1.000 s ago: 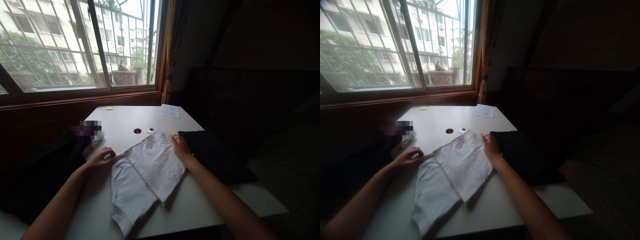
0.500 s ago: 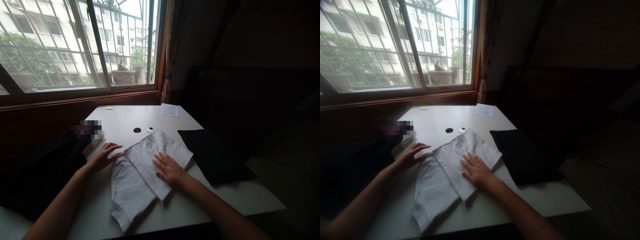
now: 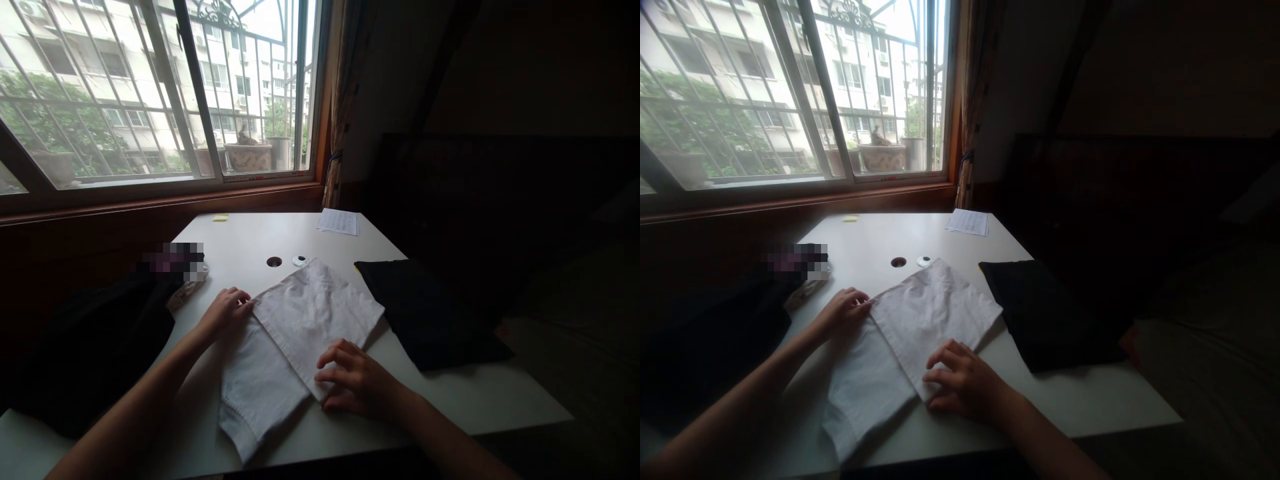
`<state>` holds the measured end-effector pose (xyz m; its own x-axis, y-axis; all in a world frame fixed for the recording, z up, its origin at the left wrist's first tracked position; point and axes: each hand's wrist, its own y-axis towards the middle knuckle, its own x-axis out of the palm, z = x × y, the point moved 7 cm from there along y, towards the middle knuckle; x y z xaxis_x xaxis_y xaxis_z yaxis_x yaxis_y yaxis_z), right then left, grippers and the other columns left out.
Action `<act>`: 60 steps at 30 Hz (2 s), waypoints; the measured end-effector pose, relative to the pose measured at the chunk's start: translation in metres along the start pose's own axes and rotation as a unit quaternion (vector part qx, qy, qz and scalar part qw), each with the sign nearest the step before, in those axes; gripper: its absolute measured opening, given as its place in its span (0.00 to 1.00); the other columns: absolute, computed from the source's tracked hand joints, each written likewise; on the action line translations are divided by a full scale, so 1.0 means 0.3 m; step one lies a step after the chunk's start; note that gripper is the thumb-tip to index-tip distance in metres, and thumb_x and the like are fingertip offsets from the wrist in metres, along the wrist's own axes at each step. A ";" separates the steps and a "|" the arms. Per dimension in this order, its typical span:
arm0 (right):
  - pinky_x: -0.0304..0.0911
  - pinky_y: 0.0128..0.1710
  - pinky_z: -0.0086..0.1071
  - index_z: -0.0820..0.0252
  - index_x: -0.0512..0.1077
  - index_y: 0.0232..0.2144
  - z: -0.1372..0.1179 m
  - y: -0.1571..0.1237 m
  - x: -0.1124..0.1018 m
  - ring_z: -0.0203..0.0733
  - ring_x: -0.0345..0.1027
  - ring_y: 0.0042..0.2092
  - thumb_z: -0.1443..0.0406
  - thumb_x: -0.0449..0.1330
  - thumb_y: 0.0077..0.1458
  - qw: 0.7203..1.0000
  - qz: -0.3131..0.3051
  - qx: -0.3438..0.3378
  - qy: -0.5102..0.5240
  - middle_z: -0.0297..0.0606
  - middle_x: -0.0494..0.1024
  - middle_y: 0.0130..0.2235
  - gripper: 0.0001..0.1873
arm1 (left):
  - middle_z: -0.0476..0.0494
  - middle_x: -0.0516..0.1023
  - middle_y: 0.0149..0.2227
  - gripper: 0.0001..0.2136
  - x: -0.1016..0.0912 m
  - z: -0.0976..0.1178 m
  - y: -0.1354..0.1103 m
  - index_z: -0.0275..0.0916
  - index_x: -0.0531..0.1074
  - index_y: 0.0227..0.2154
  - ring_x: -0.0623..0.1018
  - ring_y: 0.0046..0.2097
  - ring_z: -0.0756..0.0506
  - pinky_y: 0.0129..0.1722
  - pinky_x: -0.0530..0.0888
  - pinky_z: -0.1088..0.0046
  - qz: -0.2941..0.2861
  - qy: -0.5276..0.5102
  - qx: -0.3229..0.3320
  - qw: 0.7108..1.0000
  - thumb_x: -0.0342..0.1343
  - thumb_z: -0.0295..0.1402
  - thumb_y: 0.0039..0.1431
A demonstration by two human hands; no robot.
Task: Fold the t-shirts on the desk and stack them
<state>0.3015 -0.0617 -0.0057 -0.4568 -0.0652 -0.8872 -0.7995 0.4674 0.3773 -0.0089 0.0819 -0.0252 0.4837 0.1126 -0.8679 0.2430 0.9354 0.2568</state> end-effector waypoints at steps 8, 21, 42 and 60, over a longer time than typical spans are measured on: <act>0.65 0.42 0.35 0.56 0.76 0.41 -0.051 0.012 -0.024 0.41 0.68 0.40 0.67 0.60 0.64 0.993 -0.016 -0.063 -0.097 0.38 0.77 0.37 0.05 | 0.40 0.83 0.39 0.17 -0.017 0.030 0.049 0.40 0.77 0.41 0.82 0.39 0.40 0.37 0.75 0.69 -0.082 -0.062 -0.096 0.990 0.60 0.46 0.54; 0.63 0.38 0.37 0.57 0.71 0.35 -0.022 0.016 -0.006 0.42 0.66 0.37 0.70 0.59 0.58 0.996 0.051 -0.031 -0.061 0.38 0.75 0.35 0.04 | 0.43 0.82 0.37 0.19 -0.019 0.061 0.068 0.40 0.74 0.46 0.81 0.39 0.40 0.37 0.75 0.69 -0.051 -0.109 -0.117 0.986 0.59 0.41 0.52; 0.68 0.37 0.35 0.55 0.72 0.38 -0.024 0.061 -0.189 0.42 0.69 0.38 0.74 0.62 0.56 0.961 0.264 0.054 0.054 0.36 0.72 0.36 0.10 | 0.46 0.75 0.36 0.29 -0.051 0.033 0.050 0.36 0.70 0.49 0.80 0.35 0.45 0.39 0.80 0.63 -0.027 -0.408 -0.200 0.891 0.70 0.42 0.45; 0.68 0.36 0.35 0.57 0.70 0.39 -0.182 0.159 -0.248 0.41 0.68 0.37 0.75 0.62 0.55 0.949 0.311 0.016 0.037 0.37 0.72 0.35 0.12 | 0.49 0.73 0.39 0.27 -0.259 0.044 0.030 0.38 0.74 0.48 0.77 0.37 0.48 0.39 0.77 0.69 0.073 -0.432 -0.139 0.888 0.72 0.44 0.46</act>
<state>0.2761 -0.0828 0.0928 -0.8642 0.1712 -0.4732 -0.3534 0.4629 0.8129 -0.0333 0.0771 0.0502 0.9869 0.0537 -0.1524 -0.0354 0.9921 0.1202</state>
